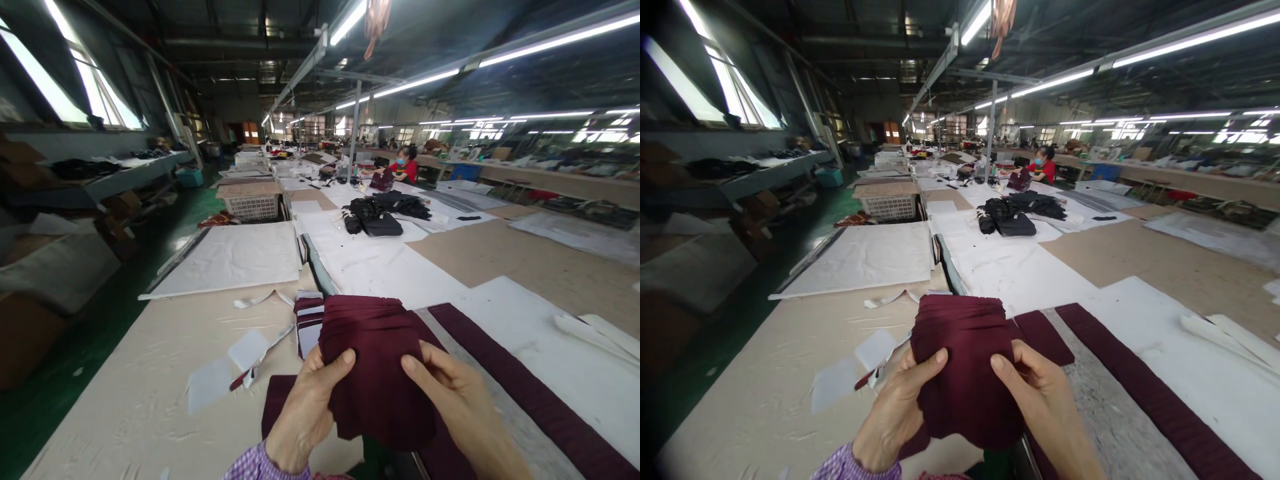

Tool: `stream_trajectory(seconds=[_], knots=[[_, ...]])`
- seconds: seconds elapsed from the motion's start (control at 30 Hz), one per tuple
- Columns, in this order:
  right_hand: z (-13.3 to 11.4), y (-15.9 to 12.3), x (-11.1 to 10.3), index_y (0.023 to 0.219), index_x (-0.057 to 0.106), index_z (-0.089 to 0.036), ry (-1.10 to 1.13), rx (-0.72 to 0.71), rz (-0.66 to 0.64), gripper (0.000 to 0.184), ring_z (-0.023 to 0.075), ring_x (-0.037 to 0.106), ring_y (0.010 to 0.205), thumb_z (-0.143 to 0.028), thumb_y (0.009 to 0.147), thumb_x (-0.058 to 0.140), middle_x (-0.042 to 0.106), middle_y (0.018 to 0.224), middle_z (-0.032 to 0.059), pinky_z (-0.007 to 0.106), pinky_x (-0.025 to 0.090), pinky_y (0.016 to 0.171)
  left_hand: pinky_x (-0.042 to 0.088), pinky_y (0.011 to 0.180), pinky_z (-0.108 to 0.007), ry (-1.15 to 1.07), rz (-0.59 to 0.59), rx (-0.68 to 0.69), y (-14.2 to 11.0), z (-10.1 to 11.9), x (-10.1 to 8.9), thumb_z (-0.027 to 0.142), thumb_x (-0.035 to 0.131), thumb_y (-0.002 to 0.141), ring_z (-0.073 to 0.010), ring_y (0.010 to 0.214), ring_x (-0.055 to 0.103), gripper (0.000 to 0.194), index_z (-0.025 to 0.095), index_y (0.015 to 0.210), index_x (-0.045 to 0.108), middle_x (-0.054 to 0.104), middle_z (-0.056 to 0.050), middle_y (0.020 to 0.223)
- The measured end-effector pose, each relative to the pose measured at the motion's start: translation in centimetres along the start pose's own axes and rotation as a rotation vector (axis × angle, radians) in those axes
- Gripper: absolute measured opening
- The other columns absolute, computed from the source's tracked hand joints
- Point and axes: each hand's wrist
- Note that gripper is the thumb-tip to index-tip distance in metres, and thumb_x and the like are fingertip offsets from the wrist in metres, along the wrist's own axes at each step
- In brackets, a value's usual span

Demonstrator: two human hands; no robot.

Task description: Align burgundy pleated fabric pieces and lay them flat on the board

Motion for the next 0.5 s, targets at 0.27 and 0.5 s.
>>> stream_trajectory(seconds=[0.27,0.5], knots=[[0.24,-0.65,0.47,0.062,0.055,-0.020,0.058,-0.022,0.111,0.030,0.0151,0.051,0.066,-0.042,0.078,0.066,0.056,0.072,-0.0001,0.023,0.044,0.058,0.051,0.091,-0.037,0.005,-0.033,-0.032,-0.09,-0.34,-0.19,0.014,0.070,0.075,-0.0222,0.087,0.071,0.020,0.017,0.095,0.072,0.077,-0.006,0.090],[0.59,-0.63,0.74,0.066,0.057,-0.021,0.070,-0.031,0.127,0.026,0.0168,0.053,0.070,-0.041,0.078,0.067,0.056,0.074,0.0001,0.025,0.047,0.063,0.052,0.088,-0.037,-0.022,-0.054,-0.032,0.05,-0.70,-0.34,0.013,0.069,0.075,-0.0228,0.086,0.071,0.022,0.016,0.097,0.071,0.076,-0.008,0.093]])
Point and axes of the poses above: each hand's wrist, its own y-axis towards the middle knuckle, its own x-axis out of the palm, z = x × y
